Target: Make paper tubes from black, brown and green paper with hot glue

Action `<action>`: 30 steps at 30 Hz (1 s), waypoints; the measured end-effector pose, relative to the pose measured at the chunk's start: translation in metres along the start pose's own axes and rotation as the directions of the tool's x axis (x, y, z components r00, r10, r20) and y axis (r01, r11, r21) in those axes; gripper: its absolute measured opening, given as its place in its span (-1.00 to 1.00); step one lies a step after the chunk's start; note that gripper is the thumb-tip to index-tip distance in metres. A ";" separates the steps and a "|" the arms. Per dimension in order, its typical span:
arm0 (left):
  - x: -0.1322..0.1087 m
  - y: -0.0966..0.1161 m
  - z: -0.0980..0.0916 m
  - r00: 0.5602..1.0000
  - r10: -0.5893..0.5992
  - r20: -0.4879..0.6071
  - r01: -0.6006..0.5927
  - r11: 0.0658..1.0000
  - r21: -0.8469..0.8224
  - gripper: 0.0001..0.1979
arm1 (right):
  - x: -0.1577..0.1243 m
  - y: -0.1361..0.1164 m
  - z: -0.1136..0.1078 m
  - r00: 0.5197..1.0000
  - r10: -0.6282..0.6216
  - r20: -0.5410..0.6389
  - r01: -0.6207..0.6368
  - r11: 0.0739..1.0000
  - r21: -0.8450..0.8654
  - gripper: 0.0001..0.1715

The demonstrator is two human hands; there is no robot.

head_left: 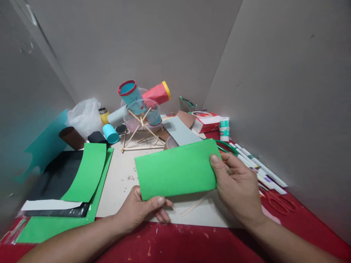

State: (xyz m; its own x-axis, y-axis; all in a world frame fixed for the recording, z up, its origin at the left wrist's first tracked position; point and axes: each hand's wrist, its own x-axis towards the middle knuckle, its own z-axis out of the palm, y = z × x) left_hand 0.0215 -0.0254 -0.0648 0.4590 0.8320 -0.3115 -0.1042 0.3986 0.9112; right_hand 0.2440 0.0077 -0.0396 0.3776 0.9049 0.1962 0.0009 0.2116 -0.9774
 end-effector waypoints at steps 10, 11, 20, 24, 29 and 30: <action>-0.003 -0.003 0.004 0.999 0.022 -0.028 -0.021 0.998 0.051 -0.37 | -0.006 0.015 0.008 0.998 -0.012 0.067 0.005 0.994 0.106 -0.62; -0.004 -0.003 0.004 0.999 0.014 -0.035 -0.011 0.998 0.068 -0.36 | -0.008 0.016 0.009 0.996 -0.009 0.092 -0.002 0.993 0.121 -0.62; -0.003 -0.004 0.003 0.999 -0.001 -0.037 0.004 0.997 0.077 -0.35 | -0.021 0.012 0.010 0.979 0.115 0.169 -0.132 0.987 0.093 -0.53; -0.001 -0.005 0.003 0.999 -0.016 -0.030 0.017 0.999 0.030 -0.32 | -0.024 0.011 0.011 0.978 0.114 0.176 -0.127 0.990 0.064 -0.53; -0.001 -0.005 0.002 0.997 -0.057 -0.052 0.059 0.997 0.044 -0.32 | -0.029 0.005 0.012 0.980 0.122 0.159 -0.133 0.990 0.055 -0.51; -0.001 -0.004 0.002 0.996 -0.057 -0.065 0.060 0.997 0.047 -0.32 | -0.029 0.005 0.012 0.979 0.135 0.154 -0.145 0.988 0.054 -0.50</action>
State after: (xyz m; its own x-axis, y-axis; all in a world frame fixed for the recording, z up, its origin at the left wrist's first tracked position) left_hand 0.0228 -0.0286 -0.0680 0.4062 0.8311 -0.3798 -0.0347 0.4294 0.9025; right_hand 0.2219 -0.0135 -0.0493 0.2274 0.9711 0.0719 -0.1038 0.0976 -0.9898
